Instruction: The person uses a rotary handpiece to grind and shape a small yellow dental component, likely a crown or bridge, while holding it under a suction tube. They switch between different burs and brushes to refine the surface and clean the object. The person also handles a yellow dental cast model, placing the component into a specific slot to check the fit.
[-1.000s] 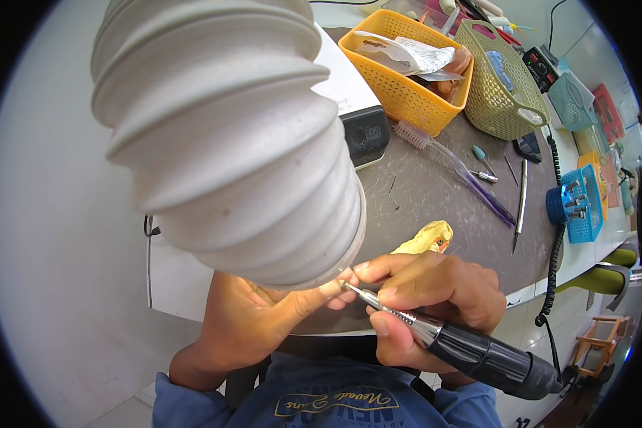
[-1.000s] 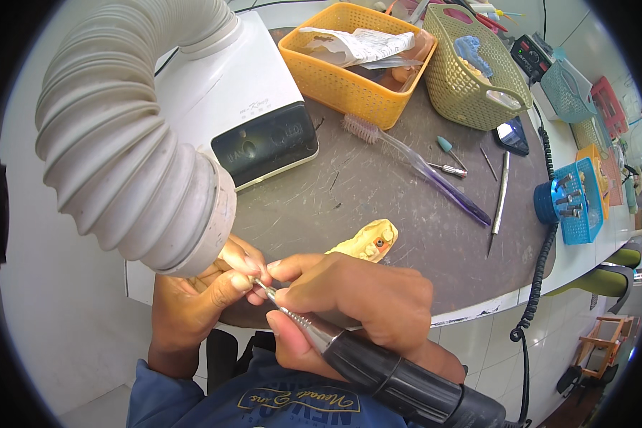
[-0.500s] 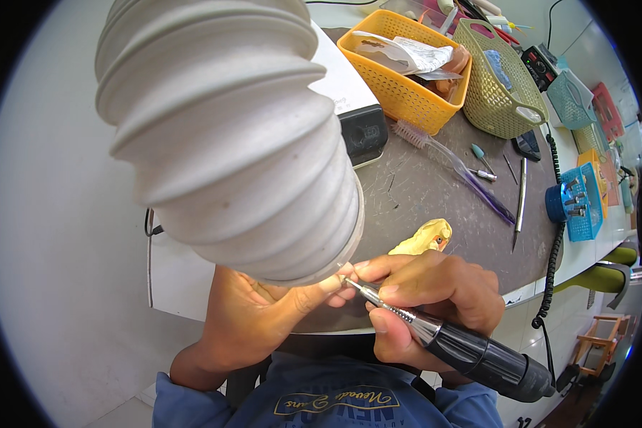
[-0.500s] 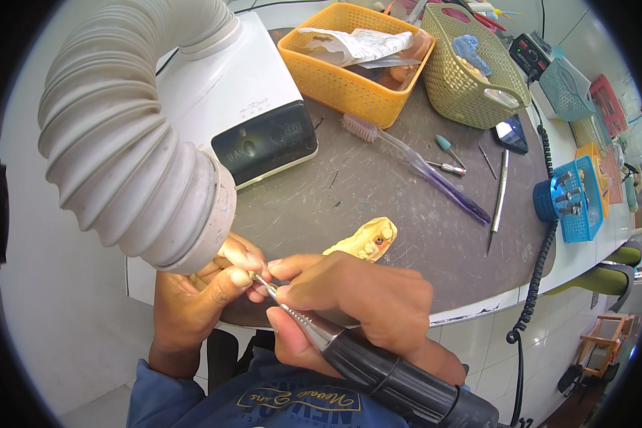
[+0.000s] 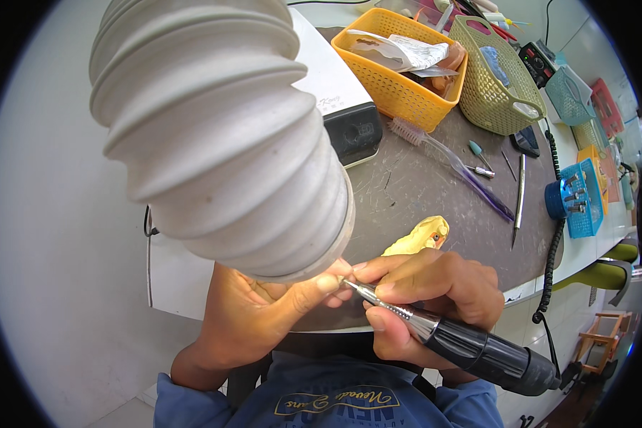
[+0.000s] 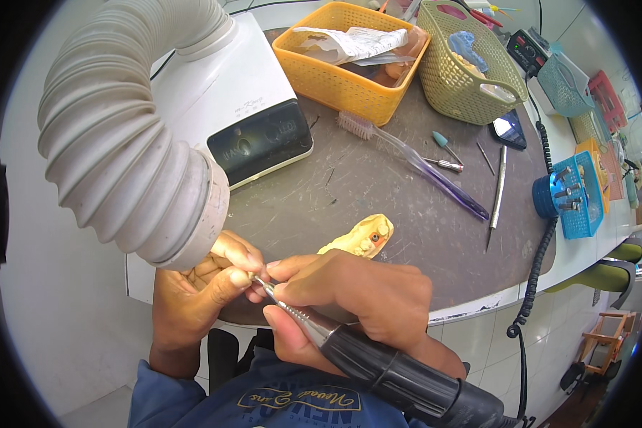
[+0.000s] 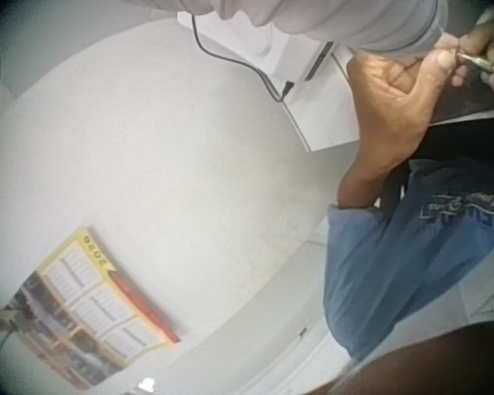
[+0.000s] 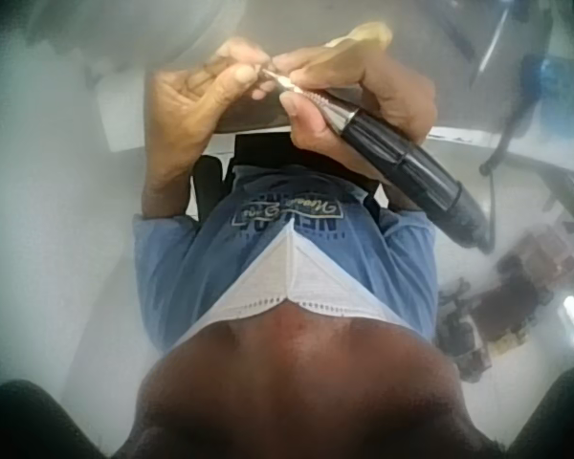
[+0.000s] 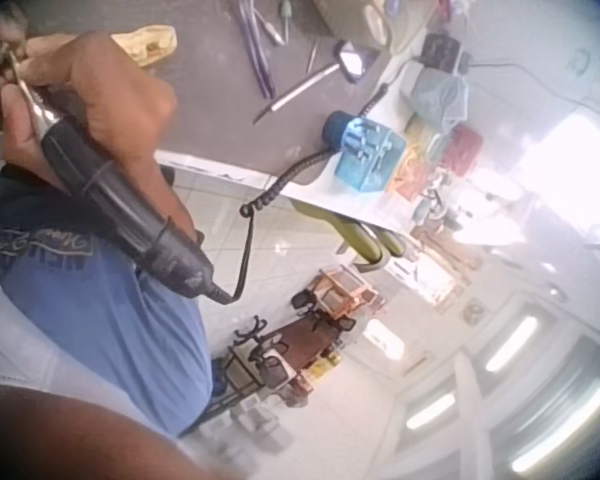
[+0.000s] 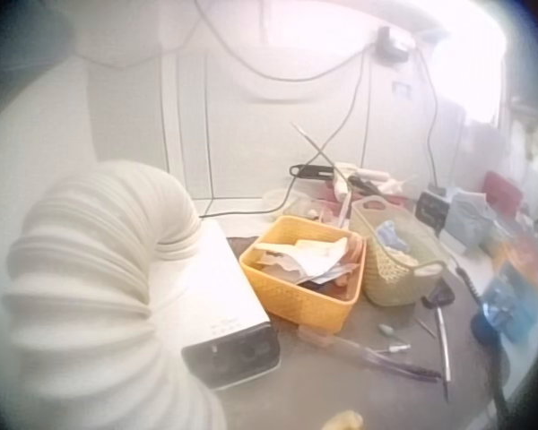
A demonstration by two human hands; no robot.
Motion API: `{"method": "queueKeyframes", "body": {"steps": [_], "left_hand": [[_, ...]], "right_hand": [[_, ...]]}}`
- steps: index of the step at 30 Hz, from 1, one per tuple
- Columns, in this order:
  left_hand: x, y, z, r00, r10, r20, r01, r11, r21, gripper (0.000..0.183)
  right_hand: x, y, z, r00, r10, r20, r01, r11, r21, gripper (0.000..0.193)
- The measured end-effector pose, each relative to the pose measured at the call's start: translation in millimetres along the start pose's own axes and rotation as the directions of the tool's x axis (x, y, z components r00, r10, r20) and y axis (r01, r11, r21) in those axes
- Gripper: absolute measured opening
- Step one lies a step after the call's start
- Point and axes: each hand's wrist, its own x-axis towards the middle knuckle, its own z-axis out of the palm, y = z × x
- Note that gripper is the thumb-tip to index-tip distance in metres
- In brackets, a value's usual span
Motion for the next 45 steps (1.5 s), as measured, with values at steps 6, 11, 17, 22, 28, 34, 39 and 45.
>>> {"method": "queueKeyframes", "body": {"steps": [6, 11, 17, 22, 28, 34, 39, 45], "left_hand": [[-1.0, -0.1, 2.6, 1.0, 0.0, -0.031, -0.001, 1.0, -0.017, 0.009], [-1.4, -0.6, 1.8, 0.999, -0.002, -0.04, 0.003, 1.0, 0.019, 0.008], [-1.7, 0.5, 3.3, 0.999, -0.015, -0.036, 0.015, 1.0, -0.005, 0.009], [-0.6, 1.5, 4.9, 0.999, -0.014, -0.042, 0.014, 1.0, -0.015, 0.01], [-2.1, -0.6, 1.6, 0.998, -0.021, -0.058, 0.023, 0.999, 0.033, 0.011], [2.3, 4.9, 1.7, 0.999, -0.046, -0.024, 0.047, 0.998, 0.035, 0.013], [3.3, 5.6, 1.6, 0.999, -0.042, -0.016, 0.043, 0.998, 0.046, 0.013], [2.0, 4.4, 2.8, 0.999, -0.037, -0.034, 0.036, 0.998, -0.042, 0.012]], "right_hand": [[-0.1, -2.8, 0.5, 1.0, 0.01, -0.019, -0.01, 1.0, -0.004, 0.02], [0.7, -2.7, 0.1, 1.0, -0.009, -0.005, 0.009, 1.0, -0.016, 0.022], [-3.4, -2.6, 3.3, 0.998, 0.011, -0.06, -0.012, 1.0, -0.005, 0.023], [-1.9, -5.6, -2.2, 1.0, -0.013, 0.003, 0.013, 0.996, -0.093, 0.024], [-4.8, -1.7, 2.9, 0.999, -0.022, -0.031, 0.02, 0.999, -0.038, 0.023], [-9.7, 2.3, -3.3, 0.991, -0.13, 0.005, 0.13, 0.991, -0.014, 0.027], [-10.1, 4.2, -1.1, 0.992, -0.123, 0.006, 0.123, 0.992, -0.015, 0.028], [-8.9, 2.9, -0.3, 0.995, -0.104, -0.008, 0.104, 0.994, -0.022, 0.025]]}}
